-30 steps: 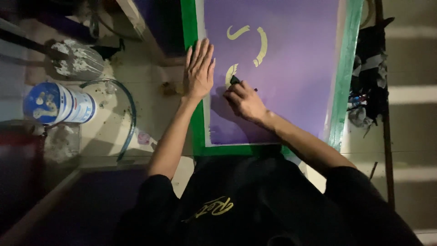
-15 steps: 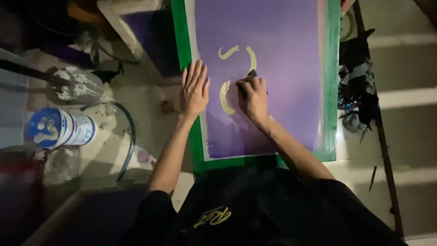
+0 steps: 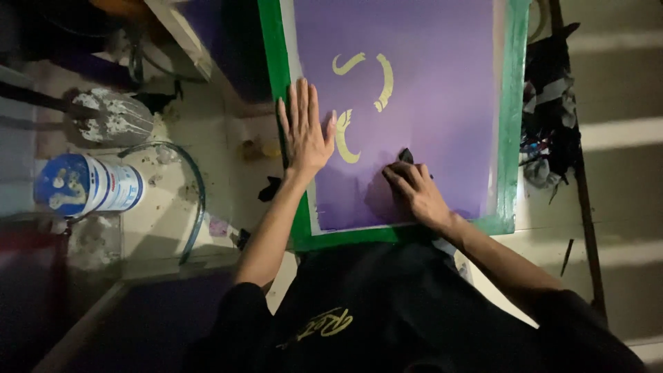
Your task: Cleaning yellow ink residue from a screen printing frame using a cloth and water from a bottle.
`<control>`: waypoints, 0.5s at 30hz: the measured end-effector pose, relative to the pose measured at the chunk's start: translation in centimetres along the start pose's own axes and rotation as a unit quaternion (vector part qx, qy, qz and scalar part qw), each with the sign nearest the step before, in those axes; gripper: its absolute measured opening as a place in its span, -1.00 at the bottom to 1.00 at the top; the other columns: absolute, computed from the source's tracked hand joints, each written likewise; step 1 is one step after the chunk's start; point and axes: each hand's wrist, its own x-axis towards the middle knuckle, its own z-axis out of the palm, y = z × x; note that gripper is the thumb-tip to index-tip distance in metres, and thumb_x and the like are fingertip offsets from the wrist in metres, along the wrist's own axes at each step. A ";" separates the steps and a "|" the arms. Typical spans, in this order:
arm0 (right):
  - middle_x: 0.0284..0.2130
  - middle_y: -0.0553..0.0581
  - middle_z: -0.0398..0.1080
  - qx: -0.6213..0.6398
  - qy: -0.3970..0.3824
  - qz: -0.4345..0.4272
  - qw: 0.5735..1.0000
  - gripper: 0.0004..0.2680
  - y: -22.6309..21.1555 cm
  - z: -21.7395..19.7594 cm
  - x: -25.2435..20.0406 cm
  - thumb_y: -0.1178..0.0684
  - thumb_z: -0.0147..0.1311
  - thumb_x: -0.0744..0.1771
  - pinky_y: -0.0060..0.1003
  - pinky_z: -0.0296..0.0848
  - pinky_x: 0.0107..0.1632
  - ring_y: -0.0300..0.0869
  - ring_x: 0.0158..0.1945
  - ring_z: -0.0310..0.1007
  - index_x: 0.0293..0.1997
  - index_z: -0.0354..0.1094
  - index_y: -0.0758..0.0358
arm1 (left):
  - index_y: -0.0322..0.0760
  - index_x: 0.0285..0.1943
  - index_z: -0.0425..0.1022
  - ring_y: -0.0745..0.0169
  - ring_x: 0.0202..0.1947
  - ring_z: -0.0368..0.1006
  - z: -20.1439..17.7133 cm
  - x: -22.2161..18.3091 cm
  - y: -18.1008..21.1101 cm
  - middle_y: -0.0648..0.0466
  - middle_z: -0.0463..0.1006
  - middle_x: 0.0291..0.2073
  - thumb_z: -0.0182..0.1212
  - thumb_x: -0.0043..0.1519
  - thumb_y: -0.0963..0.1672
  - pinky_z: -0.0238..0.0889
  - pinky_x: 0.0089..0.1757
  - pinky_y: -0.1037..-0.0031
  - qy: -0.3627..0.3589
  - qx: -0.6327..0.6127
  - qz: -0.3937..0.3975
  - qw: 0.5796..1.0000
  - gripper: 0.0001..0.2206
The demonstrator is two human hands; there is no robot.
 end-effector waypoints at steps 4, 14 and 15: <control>0.07 0.50 0.32 0.068 0.052 0.087 0.993 -0.67 2.8 0.5 2.5 0.14 -0.03 0.36 0.19 0.05 0.36 0.31 0.25 0.24 0.27 0.25 0.46 | -0.45 0.54 0.12 -0.23 0.55 -0.16 -0.2 -0.3 0.4 -0.24 0.00 0.54 0.06 0.41 0.04 -0.39 0.40 -0.11 -0.030 0.030 -0.002 0.999 -0.38; 0.38 0.24 0.19 0.172 -0.125 -0.031 0.977 -0.51 1.8 3.8 -5.0 -0.01 -0.17 0.27 0.05 0.15 0.36 0.21 0.34 0.11 0.41 0.19 0.08 | -0.36 0.59 0.04 -0.11 0.57 -0.13 -1.3 -0.8 -0.4 -0.06 0.03 0.55 0.01 0.52 -0.03 -0.21 0.47 0.03 -0.103 -0.014 0.088 0.991 -0.48; 0.38 0.24 0.19 0.174 -0.127 -0.032 0.976 -0.51 0.5 1.4 -1.9 -0.01 -0.17 0.27 0.05 0.15 0.36 0.21 0.34 0.11 0.41 0.19 0.08 | -0.36 0.59 0.04 -0.11 0.57 -0.13 -1.1 -0.8 -0.5 -0.06 0.03 0.55 0.01 0.52 -0.03 -0.21 0.47 0.03 -0.105 -0.014 0.084 0.991 -0.48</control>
